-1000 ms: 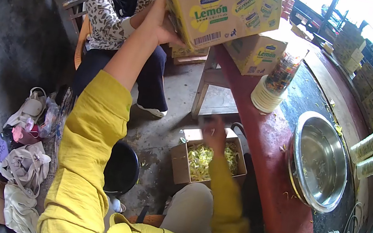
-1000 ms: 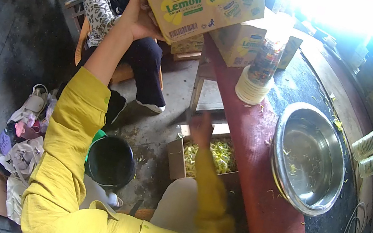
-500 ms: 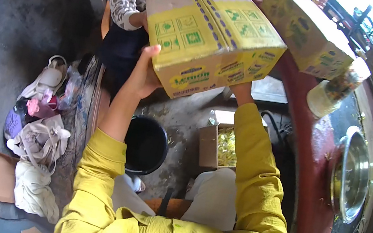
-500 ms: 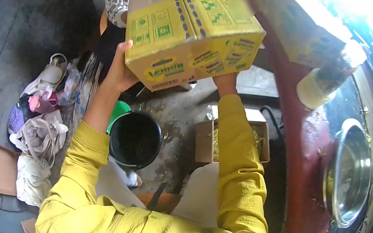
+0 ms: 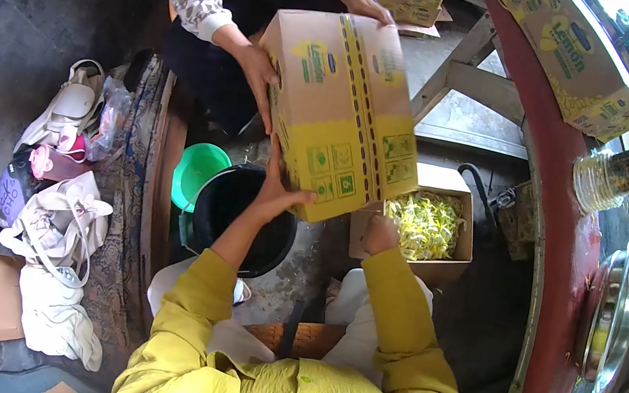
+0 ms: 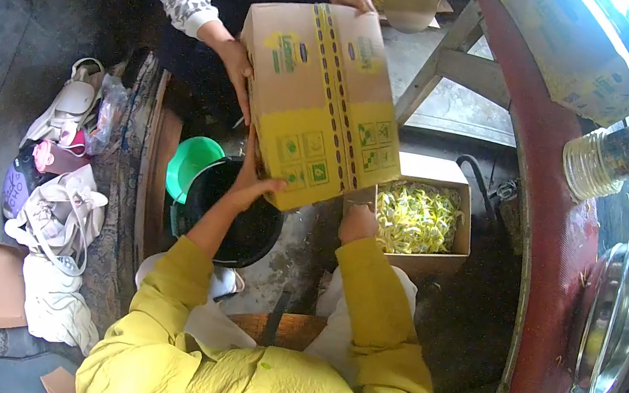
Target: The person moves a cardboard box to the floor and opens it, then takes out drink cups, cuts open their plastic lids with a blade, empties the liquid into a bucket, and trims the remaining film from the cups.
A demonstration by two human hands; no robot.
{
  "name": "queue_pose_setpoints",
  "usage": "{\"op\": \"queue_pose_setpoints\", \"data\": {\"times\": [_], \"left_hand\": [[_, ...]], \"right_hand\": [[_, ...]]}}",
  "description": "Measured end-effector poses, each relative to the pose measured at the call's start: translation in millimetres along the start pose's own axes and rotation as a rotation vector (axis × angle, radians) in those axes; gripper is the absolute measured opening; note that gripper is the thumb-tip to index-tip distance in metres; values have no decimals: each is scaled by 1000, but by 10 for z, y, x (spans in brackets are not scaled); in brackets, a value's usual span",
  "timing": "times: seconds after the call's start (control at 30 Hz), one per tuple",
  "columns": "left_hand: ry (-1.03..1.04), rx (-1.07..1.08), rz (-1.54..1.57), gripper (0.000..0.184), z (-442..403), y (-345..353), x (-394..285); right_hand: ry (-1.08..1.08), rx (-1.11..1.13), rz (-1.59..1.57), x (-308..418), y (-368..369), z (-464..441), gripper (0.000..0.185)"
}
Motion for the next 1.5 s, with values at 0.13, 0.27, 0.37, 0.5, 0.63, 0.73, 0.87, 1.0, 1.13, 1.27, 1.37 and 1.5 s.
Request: {"op": "queue_pose_setpoints", "data": {"times": [0.13, 0.27, 0.37, 0.5, 0.63, 0.73, 0.87, 1.0, 1.13, 1.27, 1.37, 1.5], "left_hand": [[2, -127, -497, 142, 56, 155, 642], [-55, -226, -603, 143, 31, 289, 1115], [-189, -255, -657, 144, -34, 361, 1428], [-176, -269, -531, 144, -148, 443, 1867], [-108, -274, -572, 143, -164, 498, 1978], [-270, -261, -608, 143, -45, 516, 2275], [-286, -256, -617, 142, 97, 501, 2570], [-349, -113, -542, 119, 333, 330, 3540], [-520, -239, -247, 82, 518, 312, 3637], [-253, -474, -504, 103, 555, 391, 2908], [-280, -463, -467, 108, 450, 443, 2650], [-327, -385, -796, 107, 402, 540, 2571]], "right_hand": [[-99, 167, 48, 35, -733, 346, 16], [-53, 17, -121, -59, -1410, 520, 21], [44, 63, -192, -148, -1446, 409, 29], [74, 20, -310, -198, -1464, 389, 45], [42, -37, -337, -212, -1550, 393, 48], [50, -42, -362, -221, -1535, 383, 51], [73, 26, -410, -183, -1512, 361, 52], [26, -24, -398, -158, -1505, 346, 52], [-16, -41, -430, -79, -1501, 332, 53], [2, 4, -464, -10, -1472, 340, 54], [6, 42, -490, -66, -1405, 329, 55], [29, 35, -591, -146, -1462, 283, 53]]}}
Point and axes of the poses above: each hand's wrist, its own z-axis away from the middle knuckle, its own y-axis out of the palm, x = y × z, the point moved 9 cm from there along -z, towards the middle knuckle, and after that the axes turned 4 degrees about y, right-handed, at the moved point
